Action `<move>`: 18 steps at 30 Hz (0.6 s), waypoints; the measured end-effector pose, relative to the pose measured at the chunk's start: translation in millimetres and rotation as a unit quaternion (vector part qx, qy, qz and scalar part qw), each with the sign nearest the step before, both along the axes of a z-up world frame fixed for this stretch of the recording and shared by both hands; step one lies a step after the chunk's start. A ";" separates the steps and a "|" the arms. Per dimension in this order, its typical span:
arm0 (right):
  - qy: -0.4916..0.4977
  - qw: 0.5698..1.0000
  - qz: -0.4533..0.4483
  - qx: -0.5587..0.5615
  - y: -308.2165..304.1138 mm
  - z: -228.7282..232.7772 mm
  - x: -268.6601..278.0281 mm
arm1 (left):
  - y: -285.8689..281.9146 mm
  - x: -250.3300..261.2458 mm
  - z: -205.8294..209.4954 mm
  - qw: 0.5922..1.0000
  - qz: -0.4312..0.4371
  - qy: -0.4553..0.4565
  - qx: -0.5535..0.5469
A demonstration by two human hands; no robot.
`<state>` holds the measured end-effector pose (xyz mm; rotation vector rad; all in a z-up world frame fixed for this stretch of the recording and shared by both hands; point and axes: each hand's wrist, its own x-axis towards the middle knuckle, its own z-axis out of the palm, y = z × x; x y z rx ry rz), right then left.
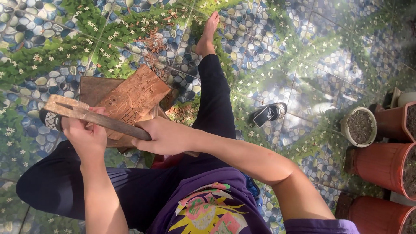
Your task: Carving a decorative face design into a wooden board using a hammer and a chisel.
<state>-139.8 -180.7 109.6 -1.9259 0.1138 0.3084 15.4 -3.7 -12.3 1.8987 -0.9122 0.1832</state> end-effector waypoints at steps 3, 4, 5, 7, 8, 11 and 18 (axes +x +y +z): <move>0.007 1.000 -0.001 -0.016 -1.9 2.6 -2.5 | -13.2 2.6 6.6 0.999 -0.025 0.047 -0.013; -0.059 0.998 0.009 -0.003 5.6 1.3 -3.6 | -0.8 0.5 5.9 0.998 -0.012 0.068 -0.001; -0.056 0.998 0.029 0.012 1.9 10.1 -6.1 | -8.7 2.1 6.5 0.997 0.009 0.071 0.011; -0.120 0.992 0.020 -0.034 1.5 24.9 -6.1 | -1.8 2.1 5.3 0.998 0.040 0.033 0.033; -0.117 0.991 0.057 -0.014 0.2 30.4 -8.5 | -2.6 1.6 3.1 0.995 0.079 0.039 0.047; -0.026 0.999 0.027 -0.034 1.1 45.0 -1.0 | 4.7 6.0 1.1 0.994 0.076 0.029 0.069; 0.032 0.998 -0.016 0.051 3.2 60.6 7.2 | 1.0 12.7 0.9 0.999 0.018 0.030 0.021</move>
